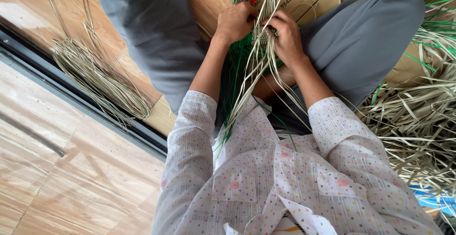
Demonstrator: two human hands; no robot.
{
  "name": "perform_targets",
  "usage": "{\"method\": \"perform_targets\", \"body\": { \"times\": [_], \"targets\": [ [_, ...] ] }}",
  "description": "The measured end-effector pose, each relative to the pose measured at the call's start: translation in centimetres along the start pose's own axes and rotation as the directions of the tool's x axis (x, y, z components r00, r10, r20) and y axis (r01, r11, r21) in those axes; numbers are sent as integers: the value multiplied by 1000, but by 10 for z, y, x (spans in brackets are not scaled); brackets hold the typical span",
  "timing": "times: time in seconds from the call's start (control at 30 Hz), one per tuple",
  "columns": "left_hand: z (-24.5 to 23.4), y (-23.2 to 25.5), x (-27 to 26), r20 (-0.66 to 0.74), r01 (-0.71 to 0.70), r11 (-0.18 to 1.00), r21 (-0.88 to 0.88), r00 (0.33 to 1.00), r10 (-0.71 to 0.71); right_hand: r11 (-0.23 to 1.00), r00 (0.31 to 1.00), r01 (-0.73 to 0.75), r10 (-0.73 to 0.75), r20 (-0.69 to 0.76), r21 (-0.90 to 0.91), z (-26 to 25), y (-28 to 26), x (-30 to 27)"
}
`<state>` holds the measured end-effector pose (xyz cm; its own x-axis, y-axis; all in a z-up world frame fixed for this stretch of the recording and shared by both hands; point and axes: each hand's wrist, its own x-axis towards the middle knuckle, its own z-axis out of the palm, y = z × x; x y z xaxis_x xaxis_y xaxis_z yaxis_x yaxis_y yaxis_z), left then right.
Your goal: The person is weaving green and natural-colored fibers together to create a mat while sitting on the floor.
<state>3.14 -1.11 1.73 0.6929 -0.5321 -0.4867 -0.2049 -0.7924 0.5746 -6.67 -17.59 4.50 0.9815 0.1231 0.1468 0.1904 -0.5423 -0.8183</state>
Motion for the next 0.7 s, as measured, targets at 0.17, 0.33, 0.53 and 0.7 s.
{"method": "perform_targets", "body": {
  "times": [0.17, 0.33, 0.53, 0.7],
  "targets": [
    [-10, 5, -7, -32, -57, 998, -32, 998, 56, 998, 999, -41, 41, 1, -42, 2, 5, 1],
    [-12, 8, -8, -16, -35, 998, -54, 999, 34, 996, 996, -60, 64, -55, 72, 4, 14, 3],
    [-11, 12, -10, -47, -51, 998, -35, 998, 50, 978, 978, -176, 187, -96, 114, 16, 39, 1],
    [-8, 14, -12, -86, 0, 999, -36, 996, -3, 977, 981, -185, 190, -40, 109, 19, 61, 2]
  ]
}}
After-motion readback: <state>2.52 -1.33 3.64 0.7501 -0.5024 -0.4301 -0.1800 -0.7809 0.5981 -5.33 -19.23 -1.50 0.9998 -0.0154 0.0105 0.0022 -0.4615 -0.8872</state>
